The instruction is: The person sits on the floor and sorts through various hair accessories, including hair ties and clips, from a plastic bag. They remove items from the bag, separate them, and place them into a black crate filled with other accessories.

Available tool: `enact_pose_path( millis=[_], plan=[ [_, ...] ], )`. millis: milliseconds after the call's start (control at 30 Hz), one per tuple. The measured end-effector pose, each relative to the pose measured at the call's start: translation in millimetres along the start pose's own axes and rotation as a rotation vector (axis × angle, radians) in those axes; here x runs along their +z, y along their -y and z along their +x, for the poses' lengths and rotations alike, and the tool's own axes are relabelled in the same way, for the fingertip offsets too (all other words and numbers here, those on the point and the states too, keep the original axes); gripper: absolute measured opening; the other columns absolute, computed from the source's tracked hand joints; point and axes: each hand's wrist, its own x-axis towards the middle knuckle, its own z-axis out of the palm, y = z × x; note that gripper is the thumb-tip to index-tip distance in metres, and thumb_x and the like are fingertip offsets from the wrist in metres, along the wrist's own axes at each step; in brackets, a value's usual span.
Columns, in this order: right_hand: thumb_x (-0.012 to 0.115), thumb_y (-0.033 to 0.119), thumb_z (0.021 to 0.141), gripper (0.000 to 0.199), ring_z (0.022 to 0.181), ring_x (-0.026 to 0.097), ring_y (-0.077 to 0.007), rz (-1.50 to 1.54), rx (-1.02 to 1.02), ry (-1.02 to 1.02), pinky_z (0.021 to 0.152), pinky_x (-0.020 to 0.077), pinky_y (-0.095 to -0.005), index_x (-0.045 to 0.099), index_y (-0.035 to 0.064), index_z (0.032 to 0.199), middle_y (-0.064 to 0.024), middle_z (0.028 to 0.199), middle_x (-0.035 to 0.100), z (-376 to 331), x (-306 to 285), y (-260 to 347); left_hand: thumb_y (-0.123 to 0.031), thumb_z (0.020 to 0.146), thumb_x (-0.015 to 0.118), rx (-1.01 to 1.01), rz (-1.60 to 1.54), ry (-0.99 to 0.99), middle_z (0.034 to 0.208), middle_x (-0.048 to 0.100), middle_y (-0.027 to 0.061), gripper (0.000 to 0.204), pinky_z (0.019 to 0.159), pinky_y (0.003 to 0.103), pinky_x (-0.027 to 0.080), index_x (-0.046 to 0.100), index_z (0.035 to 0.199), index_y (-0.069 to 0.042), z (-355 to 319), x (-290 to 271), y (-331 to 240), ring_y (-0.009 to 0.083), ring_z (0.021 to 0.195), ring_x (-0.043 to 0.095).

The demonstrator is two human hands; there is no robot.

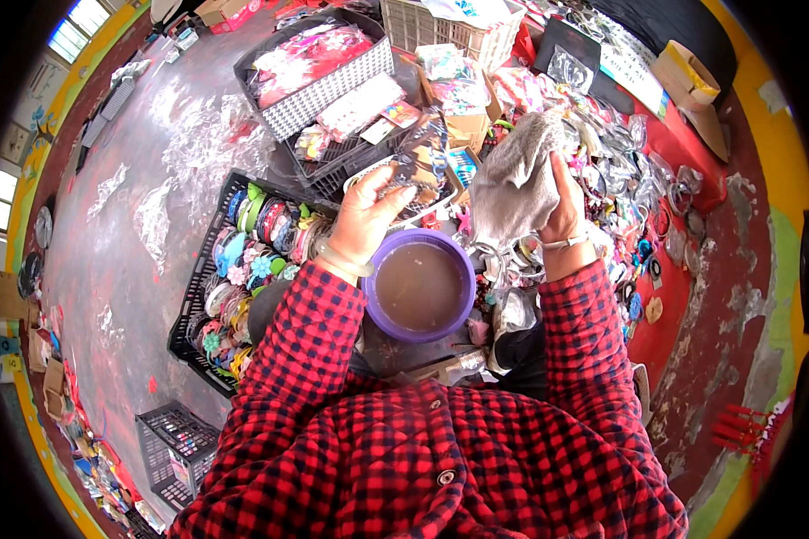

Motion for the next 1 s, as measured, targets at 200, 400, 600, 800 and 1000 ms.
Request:
enact_pose_path(
  millis=[200, 400, 600, 800, 1000],
  plan=[
    [0.048, 0.022, 0.093, 0.028, 0.092, 0.059, -0.0191, -0.752, -0.325, 0.173, 0.082, 0.046, -0.0319, 0.053, 0.0038, 0.114, -0.008, 0.106, 0.06, -14.9, 20.2, -13.5, 0.0, 0.086, 0.055, 0.049, 0.234, 0.069, 0.101, 0.061, 0.0043, 0.024, 0.078, 0.023, 0.045, 0.056, 0.11, 0.001, -3.5, 4.8, 16.2, 0.0087, 0.089, 0.055],
    [0.061, 0.011, 0.074, 0.042, 0.104, 0.053, -0.0312, -1.563, -0.999, 0.55, 0.089, 0.0405, -0.0447, 0.055, 0.006, 0.115, -0.0125, 0.111, 0.057, -29.7, 51.4, -60.1, 0.001, 0.082, 0.06, 0.131, 0.307, 0.092, 0.099, 0.061, 0.0055, 0.024, 0.08, 0.025, 0.046, 0.059, 0.105, -0.001, -12.6, 5.8, 32.0, 0.0109, 0.091, 0.057],
    [0.049, 0.014, 0.089, 0.03, 0.097, 0.056, -0.0198, -0.892, -0.456, 0.322, 0.086, 0.0424, -0.0293, 0.054, 0.002, 0.116, -0.0082, 0.106, 0.061, -1.3, 25.5, -49.1, 0.002, 0.083, 0.058, -0.033, 0.362, 0.237, 0.095, 0.064, 0.0052, 0.023, 0.078, 0.024, 0.047, 0.061, 0.105, 0.001, -11.6, 13.7, 7.3, 0.0097, 0.087, 0.058],
    [0.047, 0.018, 0.093, 0.028, 0.085, 0.054, -0.0085, -0.463, -0.146, 0.177, 0.075, 0.0437, -0.022, 0.054, 0.0024, 0.116, -0.0004, 0.1, 0.06, 15.9, -2.4, -51.9, 0.007, 0.081, 0.057, -0.064, 0.245, 0.363, 0.094, 0.065, 0.007, 0.025, 0.076, 0.025, 0.049, 0.061, 0.105, 0.001, -15.7, 12.8, 9.7, 0.0118, 0.087, 0.06],
    [0.041, 0.02, 0.09, 0.029, 0.077, 0.056, -0.0172, -0.165, -0.057, -0.218, 0.067, 0.0482, -0.0315, 0.053, 0.0029, 0.11, -0.0058, 0.091, 0.059, 37.6, -13.8, -38.6, 0.008, 0.073, 0.063, 0.195, 0.442, 0.324, 0.089, 0.064, 0.0095, 0.032, 0.071, 0.03, 0.049, 0.061, 0.104, 0.0, -22.3, 4.7, 29.5, 0.0201, 0.082, 0.062]
  ],
)
